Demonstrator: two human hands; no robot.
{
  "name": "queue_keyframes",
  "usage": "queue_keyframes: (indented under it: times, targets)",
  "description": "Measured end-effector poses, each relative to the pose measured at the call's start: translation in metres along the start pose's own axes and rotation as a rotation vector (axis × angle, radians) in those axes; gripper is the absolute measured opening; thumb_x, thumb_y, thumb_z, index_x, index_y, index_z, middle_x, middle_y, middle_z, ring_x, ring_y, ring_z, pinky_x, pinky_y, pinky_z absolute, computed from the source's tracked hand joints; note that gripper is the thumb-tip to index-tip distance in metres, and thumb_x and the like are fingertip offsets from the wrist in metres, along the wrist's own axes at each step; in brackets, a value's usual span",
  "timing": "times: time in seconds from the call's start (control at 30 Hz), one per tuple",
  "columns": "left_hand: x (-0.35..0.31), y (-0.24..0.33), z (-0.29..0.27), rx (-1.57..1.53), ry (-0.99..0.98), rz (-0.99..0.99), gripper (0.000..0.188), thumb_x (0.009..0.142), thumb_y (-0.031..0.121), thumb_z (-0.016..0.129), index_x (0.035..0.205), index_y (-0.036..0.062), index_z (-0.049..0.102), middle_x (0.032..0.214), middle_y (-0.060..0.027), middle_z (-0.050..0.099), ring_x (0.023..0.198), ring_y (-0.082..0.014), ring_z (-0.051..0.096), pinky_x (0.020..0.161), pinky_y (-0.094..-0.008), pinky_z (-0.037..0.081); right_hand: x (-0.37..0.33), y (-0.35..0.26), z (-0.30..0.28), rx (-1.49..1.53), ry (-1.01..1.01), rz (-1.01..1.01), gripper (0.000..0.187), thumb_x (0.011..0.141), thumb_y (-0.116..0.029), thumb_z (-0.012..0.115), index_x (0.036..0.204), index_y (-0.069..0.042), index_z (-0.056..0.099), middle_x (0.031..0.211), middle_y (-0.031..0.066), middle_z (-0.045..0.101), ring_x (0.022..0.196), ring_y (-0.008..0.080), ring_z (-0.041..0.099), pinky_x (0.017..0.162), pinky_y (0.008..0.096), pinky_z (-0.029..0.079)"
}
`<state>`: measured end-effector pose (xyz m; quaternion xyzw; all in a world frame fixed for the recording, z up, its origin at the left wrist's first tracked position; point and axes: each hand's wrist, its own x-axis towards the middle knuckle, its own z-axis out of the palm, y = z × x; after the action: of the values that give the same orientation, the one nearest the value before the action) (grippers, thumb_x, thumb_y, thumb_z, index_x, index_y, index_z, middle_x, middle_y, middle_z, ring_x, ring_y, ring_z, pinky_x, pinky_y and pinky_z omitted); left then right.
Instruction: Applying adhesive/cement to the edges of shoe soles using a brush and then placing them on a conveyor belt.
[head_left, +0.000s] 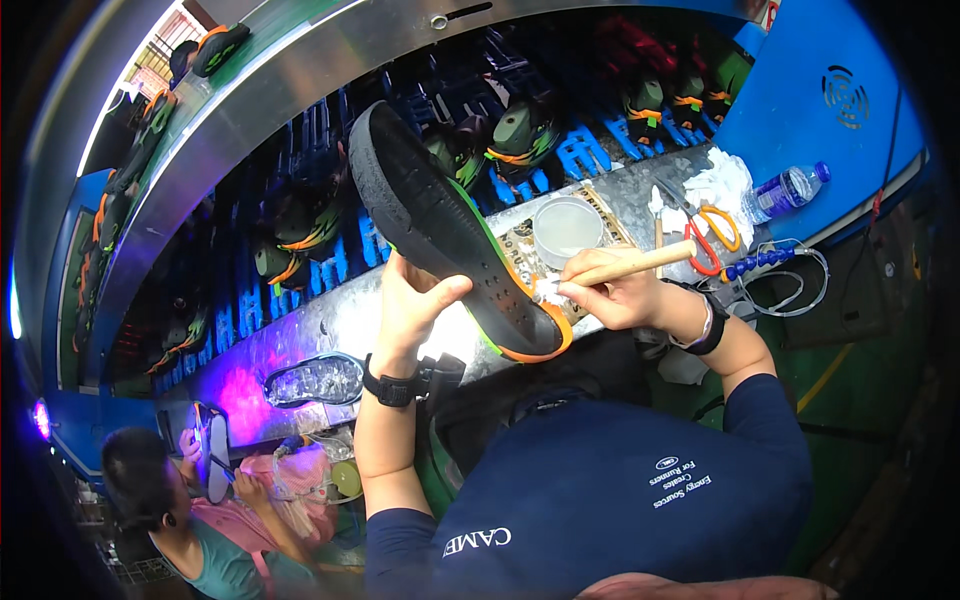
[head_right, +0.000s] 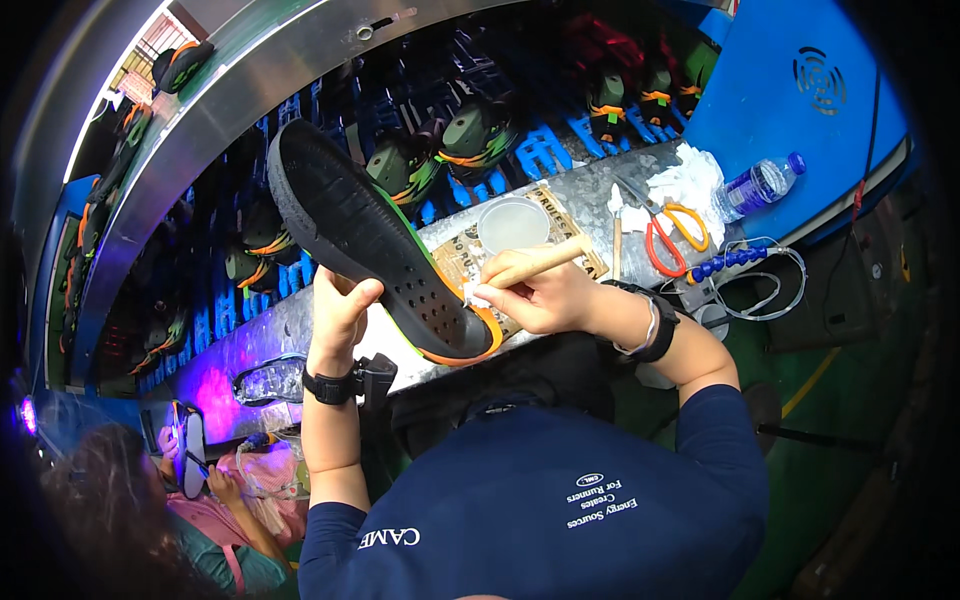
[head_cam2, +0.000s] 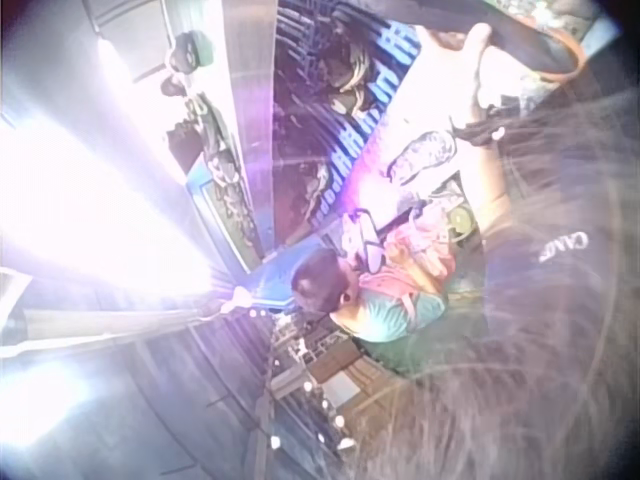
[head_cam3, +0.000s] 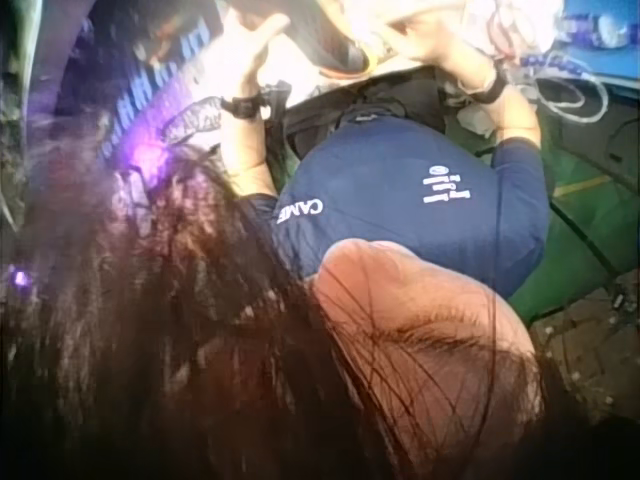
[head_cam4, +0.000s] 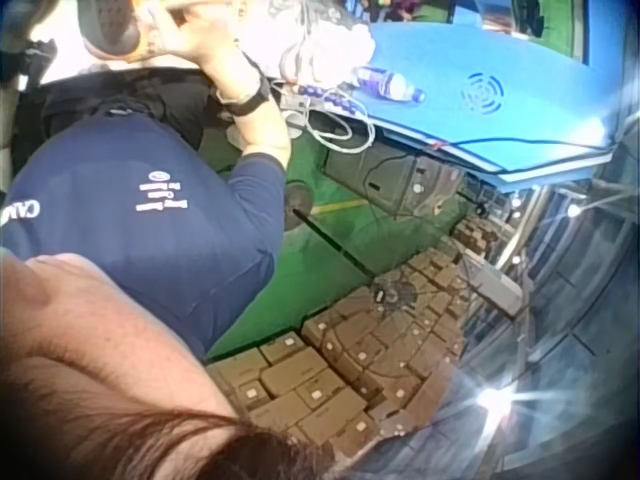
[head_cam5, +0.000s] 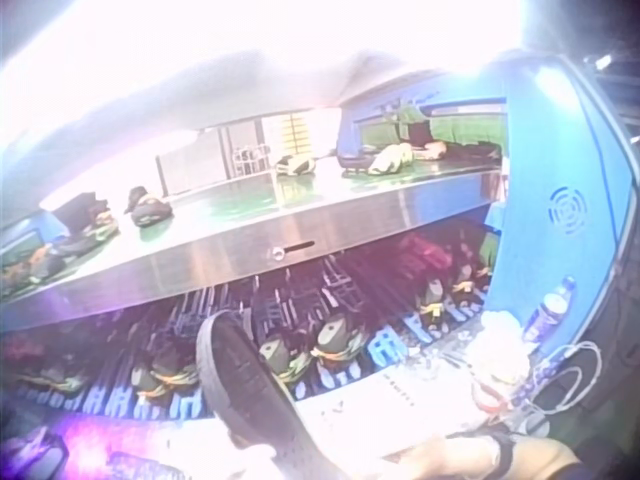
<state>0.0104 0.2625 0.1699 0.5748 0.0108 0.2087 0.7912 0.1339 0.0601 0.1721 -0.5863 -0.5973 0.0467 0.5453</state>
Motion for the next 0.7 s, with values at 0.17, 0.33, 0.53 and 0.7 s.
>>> queue_keyframes:
  times: [0.17, 0.33, 0.53, 0.7]
  targets:
    - [-0.006, -0.002, 0.001, 0.029, -0.008, -0.099, 0.064, 0.063, 0.010, 0.072, 0.114, -0.0021, 0.035, 0.105, -0.0124, 0.049, 0.094, -0.0197, 0.052, 0.075, -0.0303, 0.047, 0.009, 0.002, 0.008, -0.072, 0.084, -0.149, 0.005, 0.069, 0.002, 0.060, 0.073, 0.001, 0.056, 0.066, 0.0073, 0.057, 0.051, 0.0148, 0.053, 0.044, 0.0233, 0.041]
    - [-0.009, 0.000, 0.012, -0.018, 0.004, -0.120, 0.060, 0.065, 0.007, 0.071, 0.112, -0.0013, 0.034, 0.104, -0.0123, 0.049, 0.094, -0.0207, 0.052, 0.076, -0.0323, 0.048, 0.012, 0.002, 0.011, -0.169, 0.149, -0.213, 0.003, 0.068, 0.003, 0.060, 0.070, 0.001, 0.057, 0.067, 0.0080, 0.057, 0.052, 0.0161, 0.054, 0.044, 0.0237, 0.042]
    - [-0.013, -0.004, 0.016, -0.014, -0.015, -0.133, 0.058, 0.066, 0.002, 0.068, 0.113, 0.0002, 0.034, 0.105, -0.0127, 0.048, 0.095, -0.0212, 0.052, 0.076, -0.0333, 0.049, 0.020, 0.004, 0.013, -0.274, 0.224, -0.264, 0.006, 0.067, 0.002, 0.062, 0.070, 0.001, 0.057, 0.067, 0.0085, 0.057, 0.052, 0.0174, 0.056, 0.044, 0.0246, 0.043]
    - [-0.017, -0.002, 0.025, -0.030, -0.042, -0.110, 0.061, 0.066, 0.000, 0.068, 0.115, 0.0004, 0.032, 0.105, -0.0125, 0.050, 0.094, -0.0218, 0.053, 0.078, -0.0326, 0.047, 0.025, -0.002, 0.013, -0.280, 0.256, -0.186, 0.007, 0.065, 0.002, 0.064, 0.068, 0.002, 0.058, 0.068, 0.0102, 0.058, 0.053, 0.0202, 0.056, 0.047, 0.0255, 0.044]
